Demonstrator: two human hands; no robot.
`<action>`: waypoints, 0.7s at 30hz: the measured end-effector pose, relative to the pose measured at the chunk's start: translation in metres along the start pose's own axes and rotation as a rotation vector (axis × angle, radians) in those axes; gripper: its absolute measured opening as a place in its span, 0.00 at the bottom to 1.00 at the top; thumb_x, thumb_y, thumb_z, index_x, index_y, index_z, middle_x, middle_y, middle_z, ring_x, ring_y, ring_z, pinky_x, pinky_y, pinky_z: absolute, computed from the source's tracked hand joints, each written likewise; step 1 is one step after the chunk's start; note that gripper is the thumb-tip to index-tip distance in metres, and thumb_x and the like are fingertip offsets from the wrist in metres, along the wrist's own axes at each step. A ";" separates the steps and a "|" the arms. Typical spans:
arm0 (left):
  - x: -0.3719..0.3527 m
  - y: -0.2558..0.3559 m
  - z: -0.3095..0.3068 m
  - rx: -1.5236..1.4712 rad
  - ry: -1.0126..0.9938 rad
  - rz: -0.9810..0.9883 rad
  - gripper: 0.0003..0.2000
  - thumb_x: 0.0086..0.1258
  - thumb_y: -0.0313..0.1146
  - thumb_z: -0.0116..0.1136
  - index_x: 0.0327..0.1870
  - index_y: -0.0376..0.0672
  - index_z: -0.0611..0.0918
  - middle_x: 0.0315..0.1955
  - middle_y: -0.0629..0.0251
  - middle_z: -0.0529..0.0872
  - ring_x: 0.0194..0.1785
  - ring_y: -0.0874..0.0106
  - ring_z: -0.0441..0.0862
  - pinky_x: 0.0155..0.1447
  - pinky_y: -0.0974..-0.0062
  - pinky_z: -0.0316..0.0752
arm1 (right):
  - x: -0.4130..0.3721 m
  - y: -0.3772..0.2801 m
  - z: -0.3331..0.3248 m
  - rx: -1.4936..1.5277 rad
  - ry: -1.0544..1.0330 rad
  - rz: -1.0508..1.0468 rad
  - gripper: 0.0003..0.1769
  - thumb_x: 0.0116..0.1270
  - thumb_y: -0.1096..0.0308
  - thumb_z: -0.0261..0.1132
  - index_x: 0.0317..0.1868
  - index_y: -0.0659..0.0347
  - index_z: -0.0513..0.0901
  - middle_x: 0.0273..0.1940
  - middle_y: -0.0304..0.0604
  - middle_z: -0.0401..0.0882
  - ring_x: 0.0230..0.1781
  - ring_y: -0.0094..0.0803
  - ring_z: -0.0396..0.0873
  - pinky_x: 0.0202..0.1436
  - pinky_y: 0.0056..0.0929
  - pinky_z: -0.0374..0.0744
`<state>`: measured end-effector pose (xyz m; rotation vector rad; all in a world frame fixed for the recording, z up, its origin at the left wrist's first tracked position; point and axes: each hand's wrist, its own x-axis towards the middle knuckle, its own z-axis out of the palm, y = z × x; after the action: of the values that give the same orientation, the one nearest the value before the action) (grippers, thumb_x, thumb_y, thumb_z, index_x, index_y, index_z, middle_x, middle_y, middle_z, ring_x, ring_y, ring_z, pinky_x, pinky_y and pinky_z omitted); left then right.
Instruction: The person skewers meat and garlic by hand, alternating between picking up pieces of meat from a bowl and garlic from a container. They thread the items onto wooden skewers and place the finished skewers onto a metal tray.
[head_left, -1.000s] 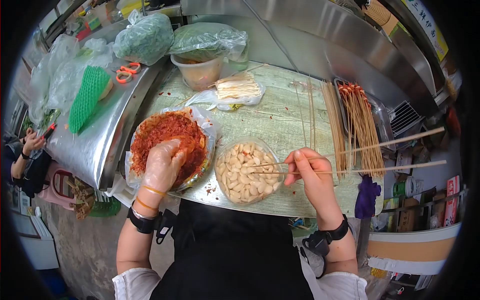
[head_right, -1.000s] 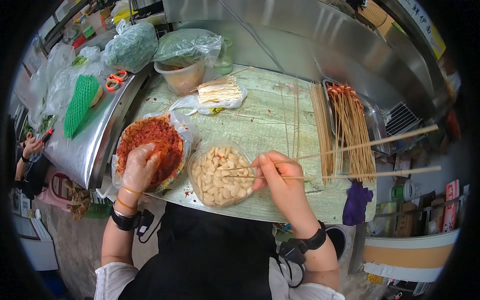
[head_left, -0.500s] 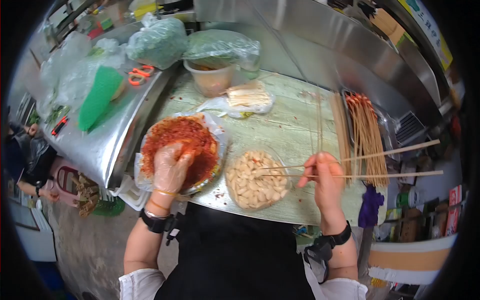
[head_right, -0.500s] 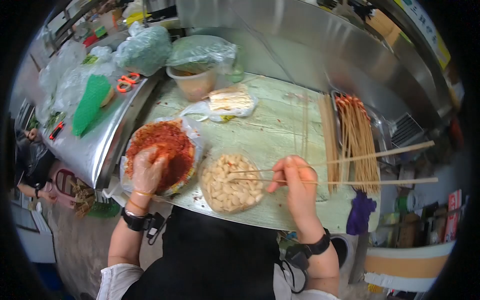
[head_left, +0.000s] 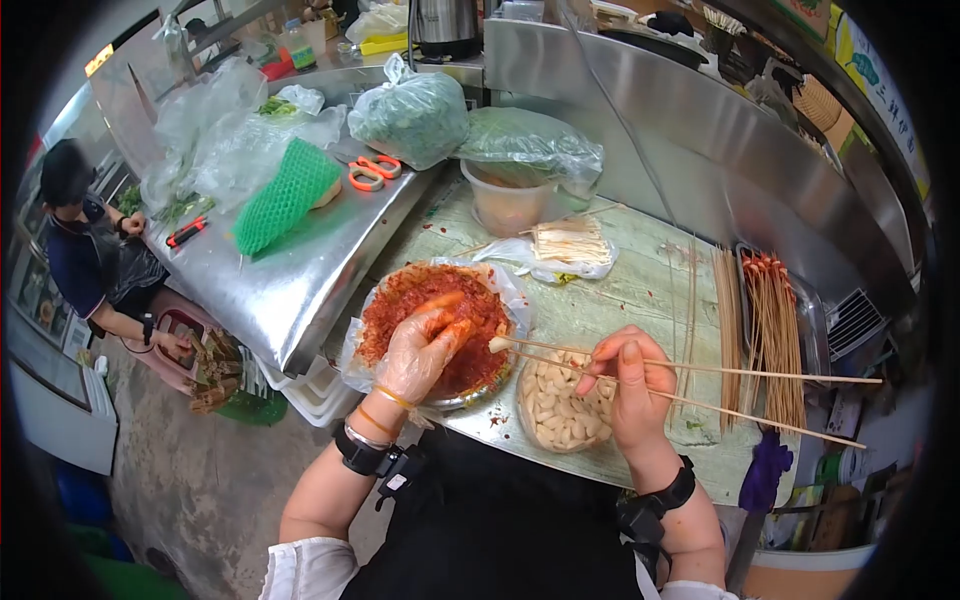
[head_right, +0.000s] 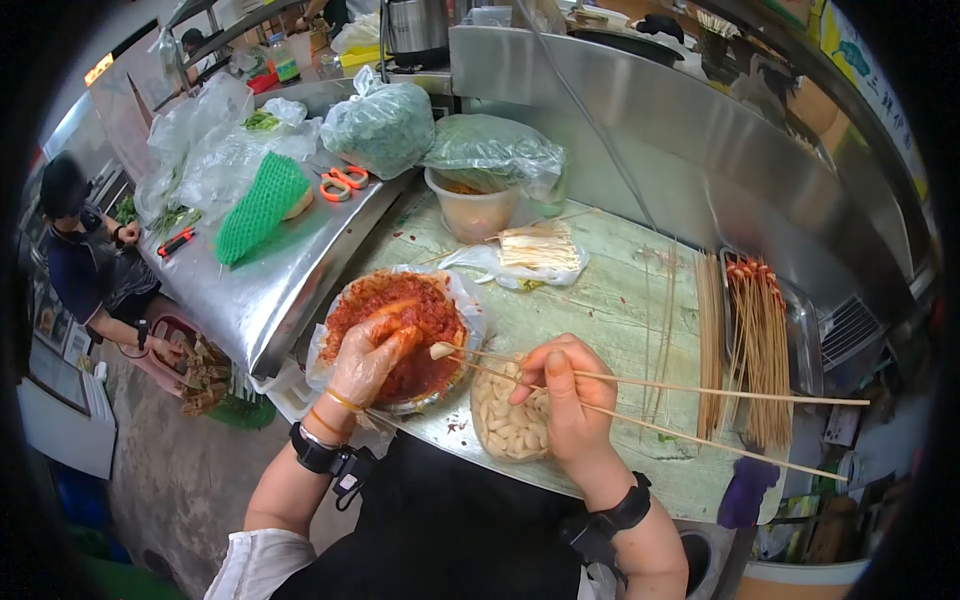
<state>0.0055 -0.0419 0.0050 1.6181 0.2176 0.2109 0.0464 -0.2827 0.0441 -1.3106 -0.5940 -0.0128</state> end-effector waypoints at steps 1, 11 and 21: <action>0.003 -0.005 -0.003 0.112 0.019 0.086 0.07 0.67 0.29 0.55 0.35 0.34 0.82 0.27 0.67 0.81 0.31 0.78 0.73 0.37 0.77 0.71 | 0.000 0.000 0.000 -0.002 0.003 0.004 0.17 0.75 0.62 0.50 0.33 0.67 0.75 0.32 0.43 0.72 0.25 0.26 0.77 0.31 0.22 0.75; 0.007 0.008 -0.015 0.520 0.077 0.395 0.05 0.63 0.27 0.57 0.31 0.35 0.81 0.30 0.54 0.84 0.38 0.63 0.82 0.44 0.69 0.75 | -0.003 -0.007 -0.001 0.039 0.077 0.056 0.17 0.75 0.63 0.49 0.32 0.67 0.75 0.29 0.41 0.73 0.25 0.26 0.76 0.32 0.22 0.75; 0.005 -0.029 0.005 -0.604 0.009 -0.017 0.13 0.68 0.25 0.50 0.52 0.35 0.78 0.42 0.65 0.84 0.44 0.77 0.80 0.49 0.81 0.76 | -0.005 0.027 -0.016 -0.026 0.157 0.033 0.18 0.76 0.59 0.48 0.30 0.63 0.71 0.24 0.38 0.69 0.22 0.20 0.69 0.20 0.21 0.76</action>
<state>0.0108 -0.0437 -0.0246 1.0160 0.1544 0.2428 0.0580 -0.2910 0.0154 -1.3311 -0.4399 -0.0954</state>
